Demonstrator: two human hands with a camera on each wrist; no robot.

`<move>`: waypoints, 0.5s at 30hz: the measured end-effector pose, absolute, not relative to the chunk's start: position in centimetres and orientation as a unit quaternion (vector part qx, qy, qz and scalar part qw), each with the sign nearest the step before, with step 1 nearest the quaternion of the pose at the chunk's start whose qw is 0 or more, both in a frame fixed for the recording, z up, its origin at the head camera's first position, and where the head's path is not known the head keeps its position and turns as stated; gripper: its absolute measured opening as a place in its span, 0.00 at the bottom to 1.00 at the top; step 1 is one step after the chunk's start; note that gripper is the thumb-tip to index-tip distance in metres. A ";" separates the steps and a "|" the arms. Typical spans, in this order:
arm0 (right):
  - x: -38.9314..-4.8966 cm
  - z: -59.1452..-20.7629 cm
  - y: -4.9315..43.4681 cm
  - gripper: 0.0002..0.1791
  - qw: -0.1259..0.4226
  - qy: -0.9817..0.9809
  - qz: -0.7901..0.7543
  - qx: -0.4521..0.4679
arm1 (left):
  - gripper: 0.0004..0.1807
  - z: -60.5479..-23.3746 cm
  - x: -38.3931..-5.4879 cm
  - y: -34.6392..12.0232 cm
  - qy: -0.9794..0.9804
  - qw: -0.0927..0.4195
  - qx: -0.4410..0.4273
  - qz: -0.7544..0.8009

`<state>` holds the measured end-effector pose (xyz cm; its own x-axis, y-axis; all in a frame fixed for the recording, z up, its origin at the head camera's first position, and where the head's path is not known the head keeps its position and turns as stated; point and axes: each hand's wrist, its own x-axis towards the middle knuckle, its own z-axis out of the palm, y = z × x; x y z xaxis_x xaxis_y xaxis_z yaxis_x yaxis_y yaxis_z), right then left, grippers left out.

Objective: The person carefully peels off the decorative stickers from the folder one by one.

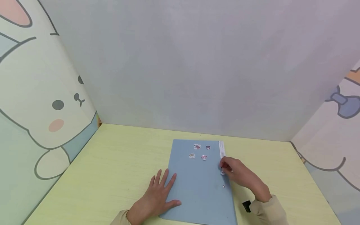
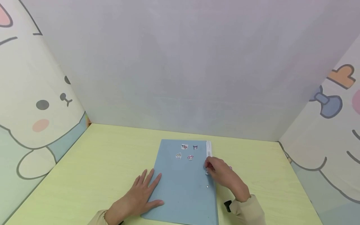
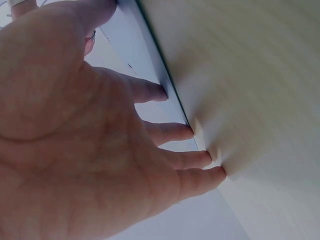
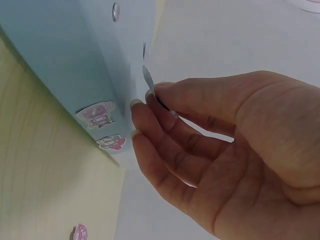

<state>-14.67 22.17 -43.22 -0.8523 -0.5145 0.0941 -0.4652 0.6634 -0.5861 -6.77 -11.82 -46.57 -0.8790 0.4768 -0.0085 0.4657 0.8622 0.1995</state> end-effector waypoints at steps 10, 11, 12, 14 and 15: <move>-14.5 -43.4 23.6 0.09 0.012 0.911 -0.306 -0.277 | 0.50 -46.9 -6.9 -12.0 0.963 0.030 0.248 0.105; -14.5 -43.4 23.8 0.09 0.008 0.911 -0.304 -0.279 | 0.50 -46.9 -6.8 -12.0 0.962 0.031 0.248 0.107; -14.5 -43.4 23.9 0.09 0.005 0.911 -0.303 -0.279 | 0.50 -46.8 -6.8 -12.0 0.962 0.032 0.248 0.109; -14.4 -43.4 24.2 0.09 0.008 0.912 -0.304 -0.276 | 0.50 -46.7 -6.8 -12.0 0.962 0.034 0.248 0.112; -14.3 -43.4 24.4 0.09 0.011 0.912 -0.305 -0.273 | 0.50 -46.6 -6.7 -12.0 0.962 0.035 0.248 0.112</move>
